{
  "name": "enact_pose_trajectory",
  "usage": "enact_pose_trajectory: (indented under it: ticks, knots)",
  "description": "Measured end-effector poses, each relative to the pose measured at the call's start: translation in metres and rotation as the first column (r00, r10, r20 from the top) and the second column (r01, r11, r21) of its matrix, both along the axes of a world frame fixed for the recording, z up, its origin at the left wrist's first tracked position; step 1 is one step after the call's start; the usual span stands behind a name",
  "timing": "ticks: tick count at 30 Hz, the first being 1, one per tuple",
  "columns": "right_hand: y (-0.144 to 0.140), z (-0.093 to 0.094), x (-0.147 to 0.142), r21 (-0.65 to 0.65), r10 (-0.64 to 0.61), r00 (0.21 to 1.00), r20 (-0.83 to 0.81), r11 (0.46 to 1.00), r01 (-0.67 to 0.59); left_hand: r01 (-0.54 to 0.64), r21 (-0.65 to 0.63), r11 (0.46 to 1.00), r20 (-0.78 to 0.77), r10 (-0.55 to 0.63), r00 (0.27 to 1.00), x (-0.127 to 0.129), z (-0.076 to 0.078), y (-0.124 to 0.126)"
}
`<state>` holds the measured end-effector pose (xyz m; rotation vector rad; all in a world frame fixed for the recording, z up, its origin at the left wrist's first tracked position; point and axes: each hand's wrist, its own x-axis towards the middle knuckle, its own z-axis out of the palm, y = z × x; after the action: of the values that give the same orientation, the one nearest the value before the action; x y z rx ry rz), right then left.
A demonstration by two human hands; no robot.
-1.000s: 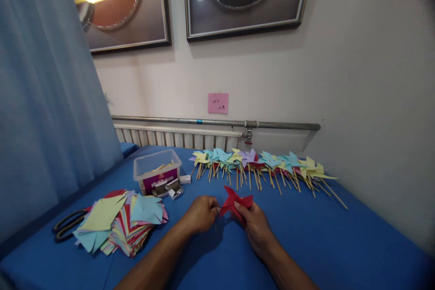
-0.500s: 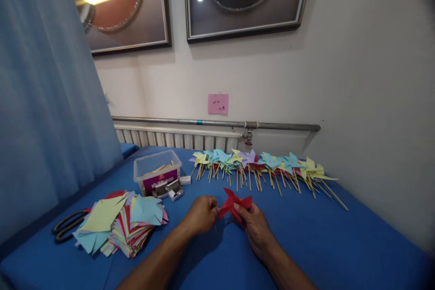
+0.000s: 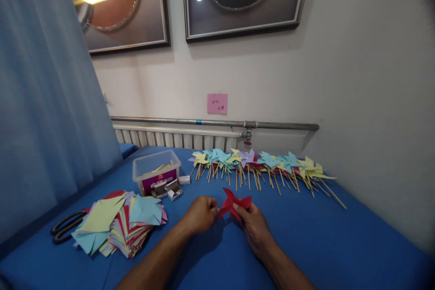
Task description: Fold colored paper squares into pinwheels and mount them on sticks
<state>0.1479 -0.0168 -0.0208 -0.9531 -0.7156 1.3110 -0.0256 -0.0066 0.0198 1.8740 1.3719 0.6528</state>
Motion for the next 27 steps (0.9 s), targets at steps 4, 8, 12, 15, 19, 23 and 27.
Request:
enact_pose_trajectory:
  ticks: [4,8,12,15,19,23,27]
  knots:
    - [-0.001,0.001,-0.001,0.004,0.017,1.0,-0.026,1.0,-0.017,0.014,0.016,1.0,-0.037,-0.014,0.999,-0.001,0.0,0.0]
    - [-0.002,0.002,0.0,-0.006,0.032,0.999,-0.028,0.999,-0.032,0.02,0.009,1.0,-0.027,-0.02,0.999,-0.001,0.0,0.0]
    - [-0.001,0.002,0.0,-0.015,0.028,1.0,-0.013,0.999,-0.028,0.011,0.017,1.0,-0.026,-0.01,1.0,0.0,0.0,-0.001]
    - [-0.001,0.002,0.0,-0.006,0.022,1.0,-0.023,1.0,-0.022,0.017,-0.002,1.0,-0.018,-0.017,1.0,0.0,-0.002,0.0]
    - [-0.002,0.002,-0.001,-0.013,0.014,0.999,-0.03,1.0,-0.014,0.032,-0.009,0.999,-0.018,-0.032,0.999,0.0,-0.007,0.002]
    - [-0.002,0.001,-0.001,-0.006,0.004,0.999,-0.036,1.0,-0.005,0.031,-0.023,0.999,-0.009,-0.031,0.999,0.0,-0.012,0.004]
    - [-0.002,0.001,0.0,-0.003,0.001,1.0,-0.03,1.0,-0.001,0.02,-0.021,1.0,-0.017,-0.02,1.0,0.0,-0.012,0.004]
